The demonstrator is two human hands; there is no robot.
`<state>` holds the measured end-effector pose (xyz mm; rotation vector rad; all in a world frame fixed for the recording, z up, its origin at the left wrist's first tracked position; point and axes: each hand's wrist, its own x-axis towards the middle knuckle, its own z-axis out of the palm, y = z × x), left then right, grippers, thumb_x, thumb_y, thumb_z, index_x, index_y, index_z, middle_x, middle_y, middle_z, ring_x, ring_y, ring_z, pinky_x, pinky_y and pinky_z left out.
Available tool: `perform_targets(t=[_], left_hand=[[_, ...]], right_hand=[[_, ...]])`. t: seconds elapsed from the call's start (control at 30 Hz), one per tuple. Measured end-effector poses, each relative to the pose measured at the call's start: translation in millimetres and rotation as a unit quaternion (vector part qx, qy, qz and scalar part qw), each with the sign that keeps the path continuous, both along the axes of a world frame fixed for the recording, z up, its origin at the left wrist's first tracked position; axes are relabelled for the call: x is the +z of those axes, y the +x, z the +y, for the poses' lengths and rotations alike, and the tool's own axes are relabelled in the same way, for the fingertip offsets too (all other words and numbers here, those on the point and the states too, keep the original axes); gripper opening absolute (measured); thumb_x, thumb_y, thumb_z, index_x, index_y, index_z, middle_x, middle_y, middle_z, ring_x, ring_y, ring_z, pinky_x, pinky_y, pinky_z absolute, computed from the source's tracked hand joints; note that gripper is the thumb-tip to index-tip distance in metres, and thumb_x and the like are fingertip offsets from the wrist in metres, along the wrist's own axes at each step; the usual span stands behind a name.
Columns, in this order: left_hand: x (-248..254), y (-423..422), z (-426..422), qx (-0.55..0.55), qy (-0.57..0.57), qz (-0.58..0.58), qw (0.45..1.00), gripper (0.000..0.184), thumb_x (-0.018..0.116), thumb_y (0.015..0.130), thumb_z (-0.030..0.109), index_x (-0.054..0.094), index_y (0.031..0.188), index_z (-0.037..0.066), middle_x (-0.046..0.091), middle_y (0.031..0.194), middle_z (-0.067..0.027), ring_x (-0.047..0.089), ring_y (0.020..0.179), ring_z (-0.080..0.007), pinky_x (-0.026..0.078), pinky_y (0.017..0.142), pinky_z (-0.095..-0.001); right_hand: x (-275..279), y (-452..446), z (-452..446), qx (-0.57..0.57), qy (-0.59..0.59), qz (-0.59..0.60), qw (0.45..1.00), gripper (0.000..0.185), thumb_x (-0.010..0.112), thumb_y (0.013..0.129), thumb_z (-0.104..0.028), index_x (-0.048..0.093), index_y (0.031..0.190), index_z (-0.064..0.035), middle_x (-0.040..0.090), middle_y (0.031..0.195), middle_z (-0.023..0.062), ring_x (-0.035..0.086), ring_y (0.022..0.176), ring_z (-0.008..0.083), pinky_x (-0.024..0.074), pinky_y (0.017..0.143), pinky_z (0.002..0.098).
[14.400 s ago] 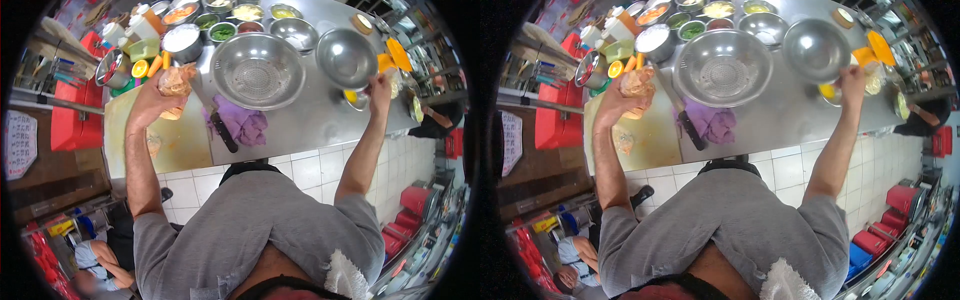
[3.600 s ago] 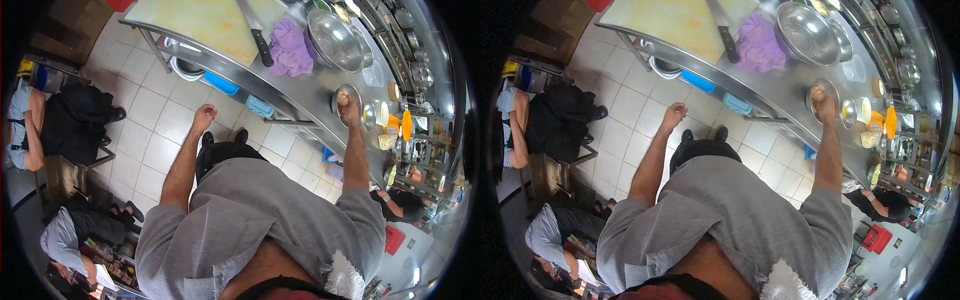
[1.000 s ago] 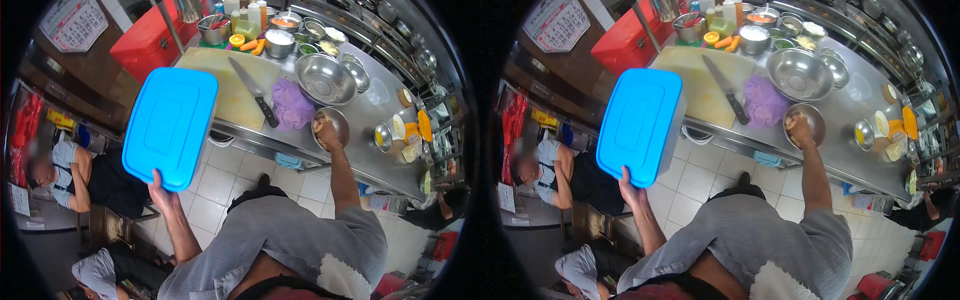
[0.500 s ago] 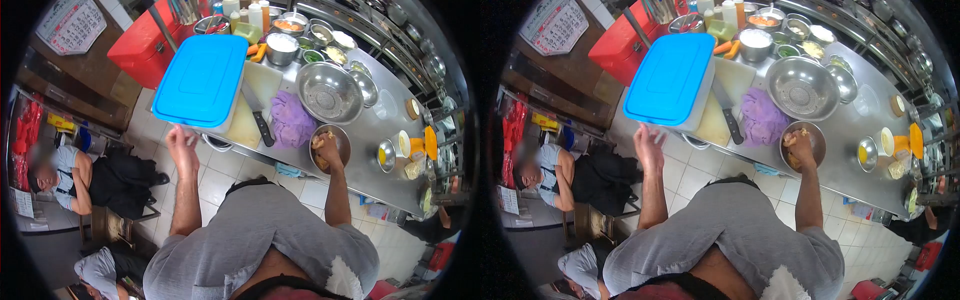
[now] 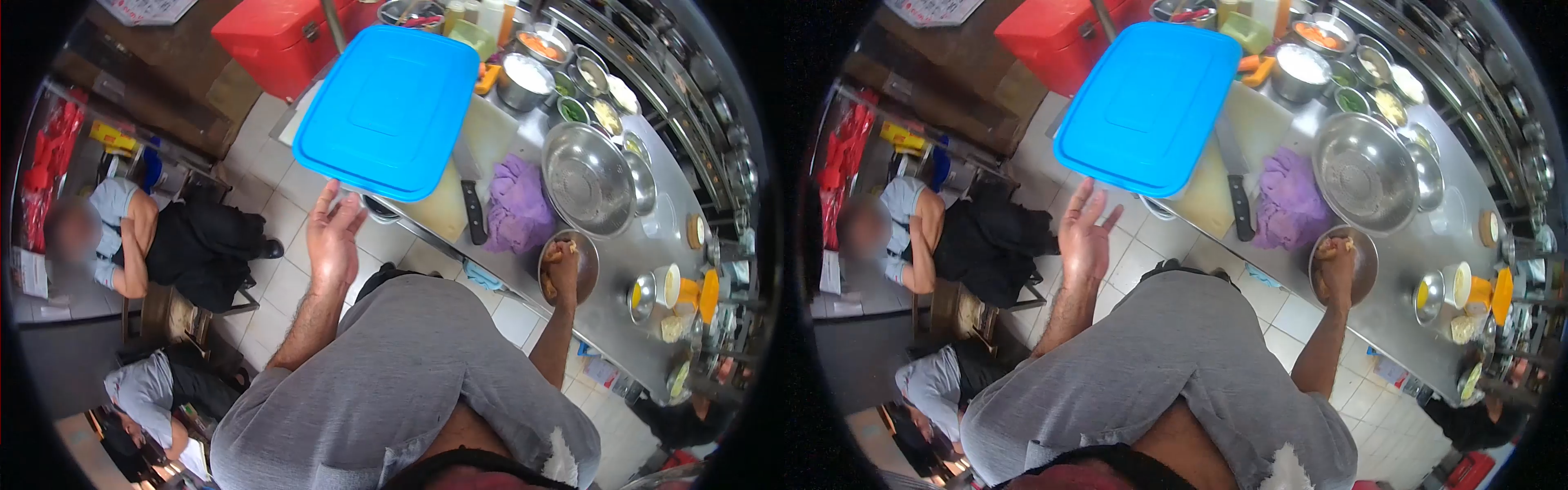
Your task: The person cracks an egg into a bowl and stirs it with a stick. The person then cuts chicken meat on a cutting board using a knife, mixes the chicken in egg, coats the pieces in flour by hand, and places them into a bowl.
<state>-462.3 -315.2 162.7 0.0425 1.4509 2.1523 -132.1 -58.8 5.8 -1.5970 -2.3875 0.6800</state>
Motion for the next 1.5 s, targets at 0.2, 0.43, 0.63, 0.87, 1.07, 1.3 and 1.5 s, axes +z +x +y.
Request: perform_targets(t=[0.2, 0.43, 0.63, 0.87, 1.07, 1.3, 1.5], left_hand=[[1, -5, -5, -0.034, 0.131, -0.082, 0.987, 0.044, 0.058, 0.084, 0.011, 0.041, 0.123, 0.0, 0.051, 0.097, -0.0029, 0.051, 0.087, -0.0108, 0.039, 0.091, -0.0395], [10, -16, 7, -0.018, 0.213, -0.264, 0.941, 0.009, 0.057, 0.083, 0.01, 0.058, 0.09, 0.004, 0.053, 0.076, 0.0004, 0.051, 0.066, -0.0096, 0.041, 0.082, -0.0344], [4, -9, 13, -0.078, 0.036, -0.09, 0.992, 0.017, 0.061, 0.083, 0.015, 0.06, 0.093, 0.002, 0.056, 0.077, 0.0008, 0.052, 0.068, -0.0096, 0.044, 0.072, -0.0295], [63, -96, 56, -0.091, -0.184, 0.641, 0.74, 0.018, 0.064, 0.079, 0.019, 0.065, 0.091, 0.006, 0.058, 0.078, -0.0109, 0.057, 0.075, -0.0228, 0.047, 0.069, -0.0334], [51, -238, 198, -0.171, -0.195, 0.741, 0.619, 0.025, 0.063, 0.078, 0.025, 0.067, 0.097, 0.01, 0.063, 0.096, -0.0165, 0.06, 0.089, -0.0323, 0.047, 0.081, -0.0405], [23, -287, 305, -0.432, -0.22, 0.703, 0.521, 0.027, 0.059, 0.081, 0.027, 0.066, 0.097, 0.006, 0.063, 0.091, -0.0158, 0.061, 0.088, -0.0284, 0.047, 0.078, -0.0387], [13, -277, 327, -0.391, -0.219, 0.739, 0.503, 0.027, 0.062, 0.078, 0.031, 0.066, 0.083, 0.004, 0.064, 0.079, -0.0142, 0.061, 0.074, -0.0285, 0.047, 0.067, -0.0403]], right_hand=[[-14, -2, 7, 0.027, -0.027, 0.041, 0.998, 0.028, 0.053, 0.073, -0.003, 0.054, 0.101, -0.0043, 0.054, 0.098, 0.0207, 0.05, 0.096, 0.0371, 0.0389, 0.083, 0.0425], [-15, 2, 6, 0.04, -0.025, 0.044, 0.998, 0.039, 0.061, 0.066, -0.003, 0.051, 0.104, -0.0071, 0.047, 0.104, 0.0224, 0.045, 0.102, 0.0412, 0.0367, 0.086, 0.0448], [-14, 4, 1, 0.063, 0.011, 0.047, 0.997, 0.043, 0.063, 0.064, -0.004, 0.05, 0.105, -0.0072, 0.045, 0.105, 0.0209, 0.044, 0.104, 0.0399, 0.0356, 0.089, 0.0436], [-16, 9, 13, 0.138, 0.001, 0.02, 0.99, 0.035, 0.062, 0.063, -0.007, 0.053, 0.097, -0.0058, 0.052, 0.097, 0.018, 0.048, 0.096, 0.037, 0.0383, 0.083, 0.0411], [11, -10, -4, 0.015, -0.015, -0.001, 1.0, 0.028, 0.057, 0.068, -0.002, 0.052, 0.095, -0.0057, 0.05, 0.093, 0.0164, 0.049, 0.093, 0.0348, 0.0408, 0.082, 0.0374], [-2, -27, -15, -0.08, -0.155, 0.141, 0.974, 0.037, 0.058, 0.062, 0.007, 0.052, 0.096, -0.0053, 0.049, 0.087, 0.0083, 0.052, 0.082, 0.024, 0.0444, 0.069, 0.0315], [19, -68, -33, -0.136, -0.106, 0.128, 0.977, 0.04, 0.05, 0.06, 0.013, 0.052, 0.096, -0.0038, 0.052, 0.084, 0.0051, 0.053, 0.08, 0.0195, 0.047, 0.072, 0.0288]])
